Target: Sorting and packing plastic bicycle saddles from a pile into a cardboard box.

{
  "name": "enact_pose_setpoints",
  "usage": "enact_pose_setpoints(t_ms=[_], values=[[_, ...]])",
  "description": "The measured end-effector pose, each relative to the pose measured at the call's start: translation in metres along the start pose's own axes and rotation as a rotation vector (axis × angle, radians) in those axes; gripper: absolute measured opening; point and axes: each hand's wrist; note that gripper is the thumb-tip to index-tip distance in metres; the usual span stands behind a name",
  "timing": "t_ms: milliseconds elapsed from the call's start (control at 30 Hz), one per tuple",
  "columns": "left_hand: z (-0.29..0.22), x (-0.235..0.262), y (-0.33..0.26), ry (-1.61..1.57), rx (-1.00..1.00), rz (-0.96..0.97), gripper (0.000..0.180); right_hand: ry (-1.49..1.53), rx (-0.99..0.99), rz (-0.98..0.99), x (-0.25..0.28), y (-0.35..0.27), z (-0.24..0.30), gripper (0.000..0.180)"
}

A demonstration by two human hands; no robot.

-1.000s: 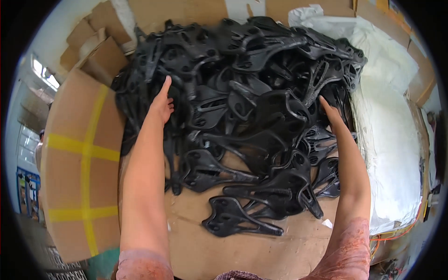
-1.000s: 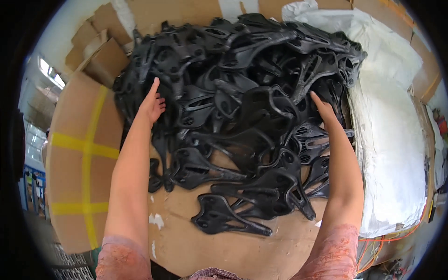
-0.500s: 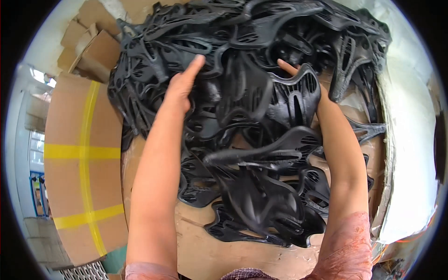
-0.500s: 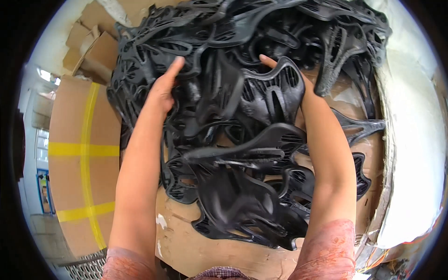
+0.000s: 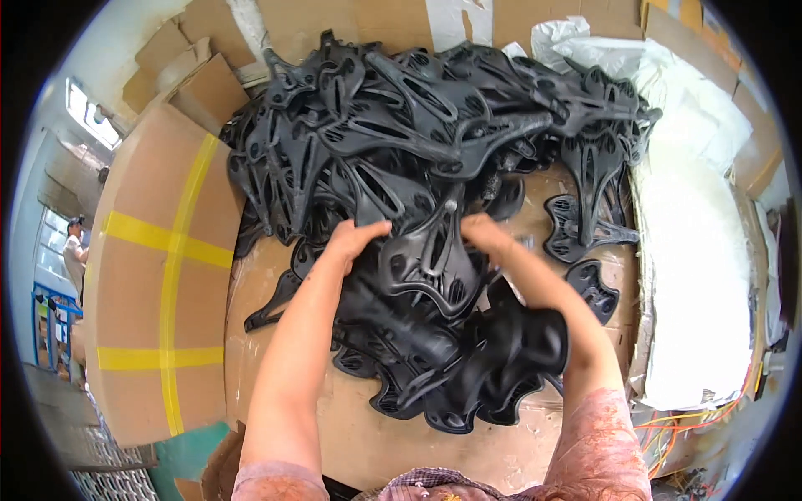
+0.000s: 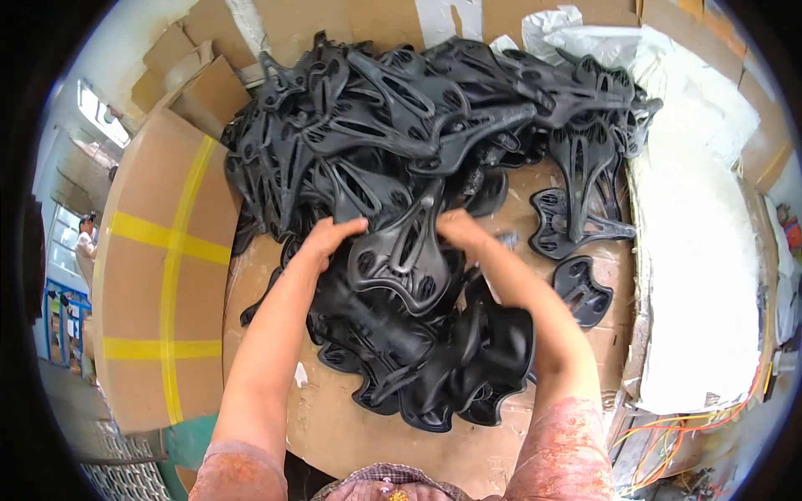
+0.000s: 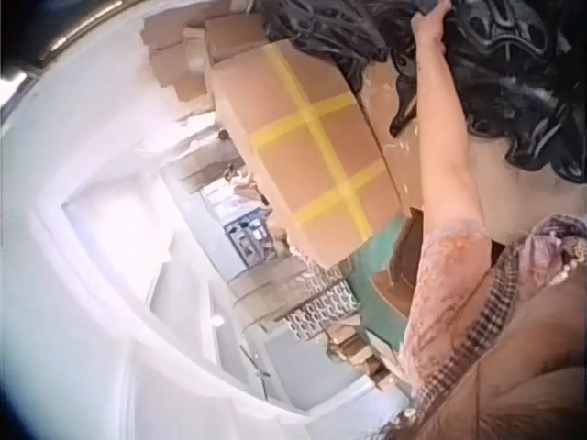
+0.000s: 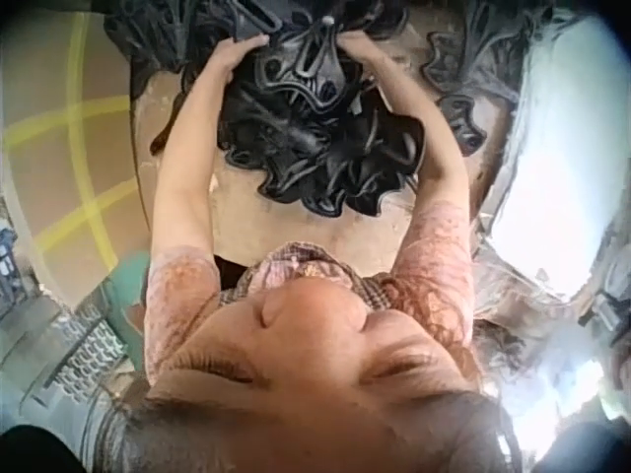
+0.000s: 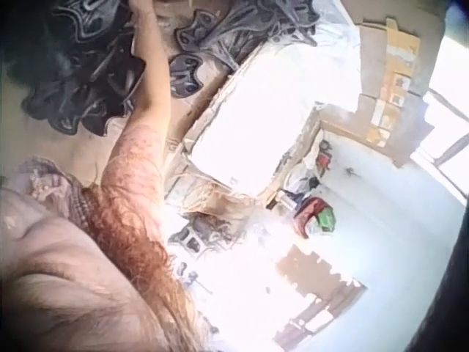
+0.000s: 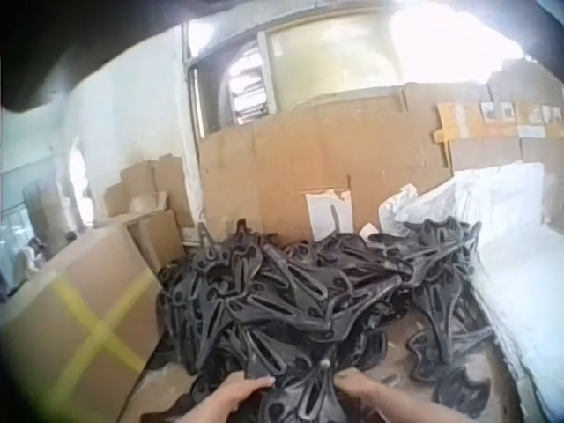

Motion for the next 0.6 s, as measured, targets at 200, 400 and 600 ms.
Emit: enact_pose_setpoints(t_ms=[200, 400, 600], values=[[0.094, 0.089, -0.085, 0.067, 0.134, -0.034, 0.051, -0.035, -0.018, 0.035, -0.119, -0.085, 0.055, 0.021], [0.221, 0.193, -0.214, 0.389, 0.023, -0.073, 0.043, -0.189, 0.411, 0.398, -0.274, -0.183, 0.024, 0.018], [0.341, 0.250, -0.386, 0.501, 0.478, 0.007, 0.047, -0.795, 0.406, 0.807, -0.426, -0.314, -0.032, 0.022]])
Point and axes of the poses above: each hand's wrist, its own y-axis towards the middle knuckle, its own x-axis out of the back of the hand, z = x × y
